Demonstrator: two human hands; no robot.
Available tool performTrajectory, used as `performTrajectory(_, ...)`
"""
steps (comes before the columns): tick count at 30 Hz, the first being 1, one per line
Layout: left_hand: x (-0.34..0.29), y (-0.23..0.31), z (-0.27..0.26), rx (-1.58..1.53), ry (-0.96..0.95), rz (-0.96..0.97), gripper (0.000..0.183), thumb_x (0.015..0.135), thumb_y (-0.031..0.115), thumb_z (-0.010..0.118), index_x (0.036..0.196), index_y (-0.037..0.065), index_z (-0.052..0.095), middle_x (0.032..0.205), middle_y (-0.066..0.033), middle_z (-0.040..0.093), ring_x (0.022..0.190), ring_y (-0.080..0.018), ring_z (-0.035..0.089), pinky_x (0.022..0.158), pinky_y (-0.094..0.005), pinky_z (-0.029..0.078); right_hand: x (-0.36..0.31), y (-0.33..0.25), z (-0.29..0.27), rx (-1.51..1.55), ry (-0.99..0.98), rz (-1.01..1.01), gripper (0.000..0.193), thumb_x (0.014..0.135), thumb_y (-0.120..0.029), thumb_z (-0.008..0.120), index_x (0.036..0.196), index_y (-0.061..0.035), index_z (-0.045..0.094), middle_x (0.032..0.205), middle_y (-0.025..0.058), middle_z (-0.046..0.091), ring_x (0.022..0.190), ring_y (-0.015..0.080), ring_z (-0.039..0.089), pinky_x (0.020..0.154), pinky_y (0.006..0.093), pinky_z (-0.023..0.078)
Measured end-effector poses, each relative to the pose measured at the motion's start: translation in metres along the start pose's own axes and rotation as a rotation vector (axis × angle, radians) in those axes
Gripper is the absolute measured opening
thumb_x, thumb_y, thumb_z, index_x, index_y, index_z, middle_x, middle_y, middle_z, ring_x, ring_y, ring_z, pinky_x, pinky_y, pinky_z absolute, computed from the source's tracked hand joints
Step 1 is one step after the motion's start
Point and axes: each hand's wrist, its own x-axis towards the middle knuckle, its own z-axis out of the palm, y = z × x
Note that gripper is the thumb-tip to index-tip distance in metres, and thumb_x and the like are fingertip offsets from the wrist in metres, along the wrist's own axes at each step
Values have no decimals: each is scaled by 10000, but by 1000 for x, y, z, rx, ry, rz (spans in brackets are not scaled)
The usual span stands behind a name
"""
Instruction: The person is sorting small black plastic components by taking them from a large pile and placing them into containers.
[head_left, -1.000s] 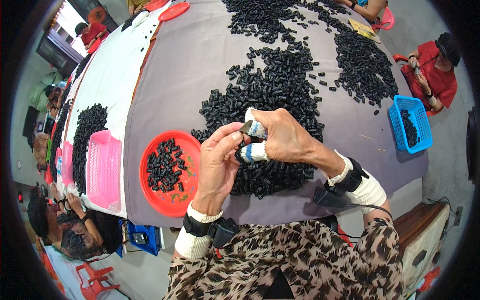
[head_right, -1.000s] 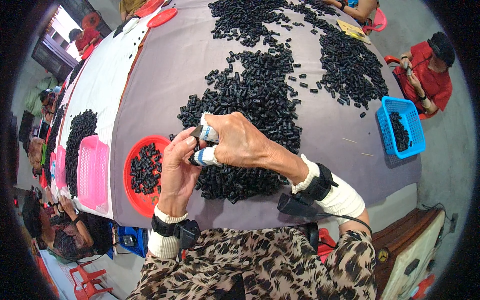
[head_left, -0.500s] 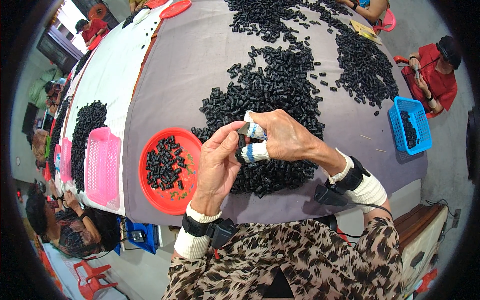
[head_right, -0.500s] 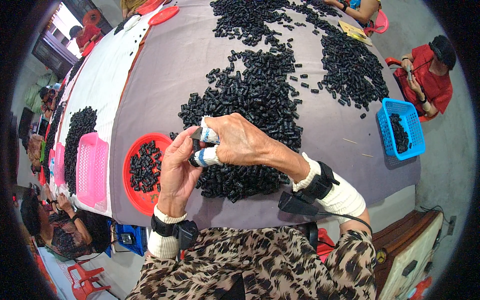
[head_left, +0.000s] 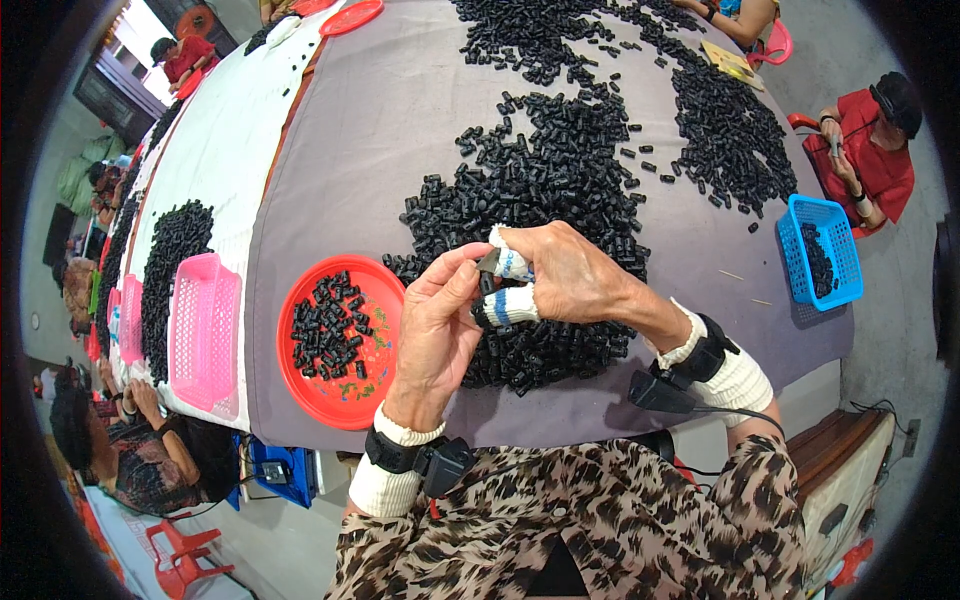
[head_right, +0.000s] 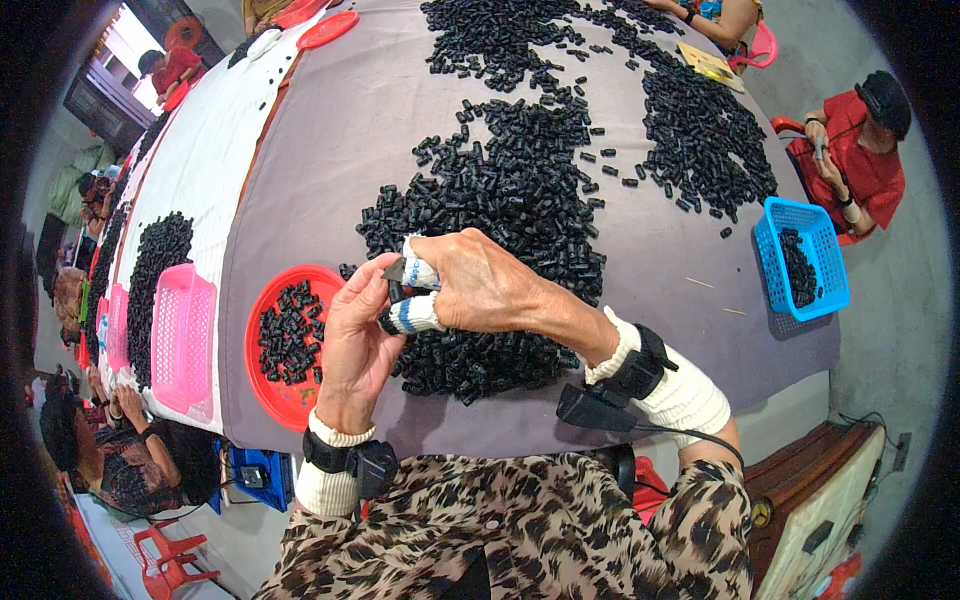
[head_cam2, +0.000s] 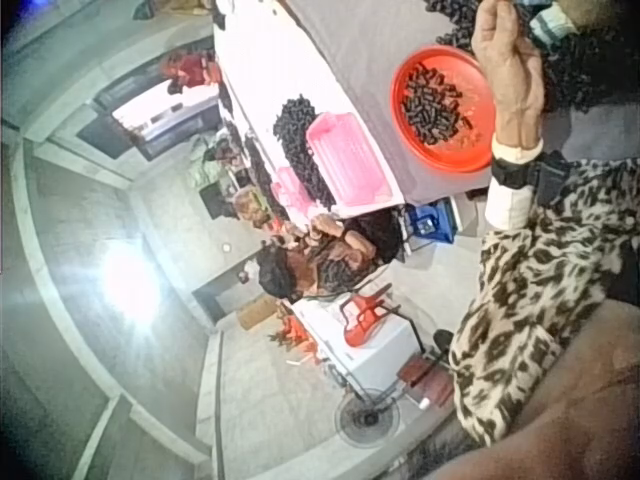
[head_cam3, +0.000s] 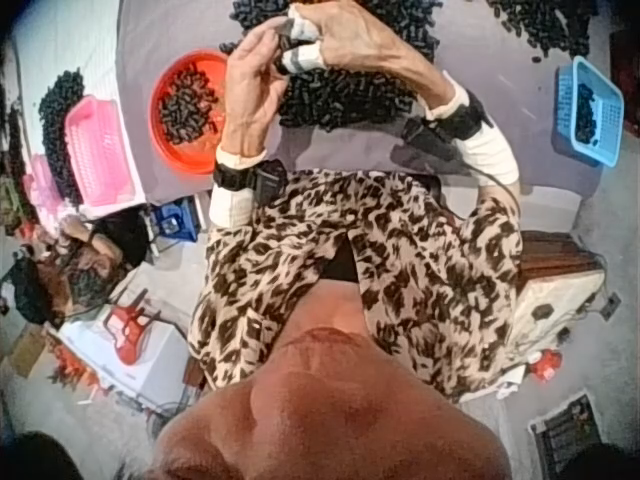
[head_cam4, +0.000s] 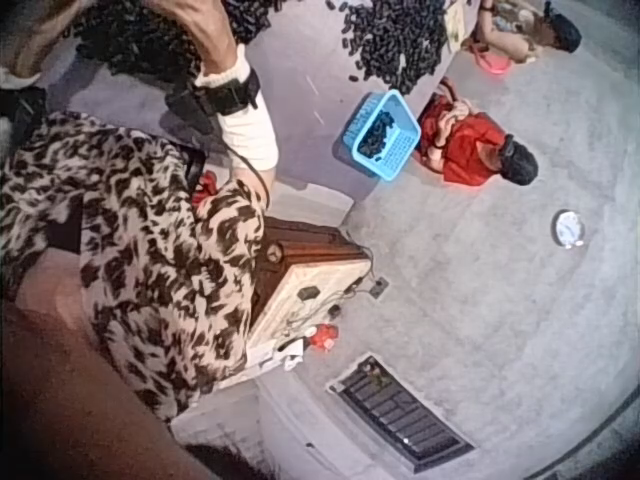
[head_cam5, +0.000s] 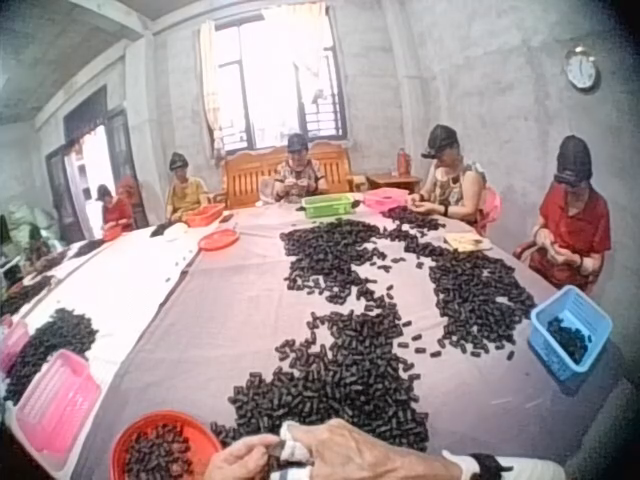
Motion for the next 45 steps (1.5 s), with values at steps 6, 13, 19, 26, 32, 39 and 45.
performTrajectory(6,0,0,-1,12,16,3,204,876,68,542,1057,-22,571,929,-46,619,805,-76,573,742,-215,485,-1,0,0,-11,-8,-7,345,696,-296,667,743,13,521,624,154,566,566,294,583,530,372,442)
performTrajectory(13,-1,1,2,34,58,-10,193,867,61,555,1039,-23,579,853,-14,599,744,-52,544,695,-187,475,-2,0,-2,-19,-29,-25,352,709,-292,678,761,12,508,627,136,551,553,265,552,520,358,422)
performTrajectory(19,1,2,2,15,13,-8,188,865,57,555,1033,-24,579,890,-44,618,783,-77,582,715,-211,494,-1,1,0,-2,-7,-23,337,699,-289,658,732,17,521,632,167,568,580,311,582,539,377,440)
performTrajectory(26,0,2,1,28,7,-1,186,865,61,554,1029,-24,578,909,-60,623,797,-94,595,715,-222,503,-1,6,1,8,-36,-66,356,718,-308,639,715,24,509,628,174,563,575,314,578,538,385,432)
performTrajectory(32,-3,3,-1,58,-6,-1,194,861,74,566,1028,-23,578,913,-62,623,800,-96,597,716,-221,501,-1,6,2,-1,-92,-43,360,733,-305,637,732,34,516,634,192,567,589,341,579,546,407,425)
performTrajectory(39,-5,2,-3,88,-8,-16,195,860,77,570,1029,-19,580,924,-54,619,814,-92,592,720,-218,498,-4,13,6,-38,-86,-126,212,737,-153,621,844,17,553,646,122,561,537,240,535,526,352,417)
performTrajectory(45,-3,-1,-2,105,9,-8,197,856,78,578,1029,-16,584,918,-53,621,815,-89,589,715,-215,495,-6,12,6,-20,-106,-81,211,740,-163,622,826,15,549,670,143,576,541,265,547,533,351,425)
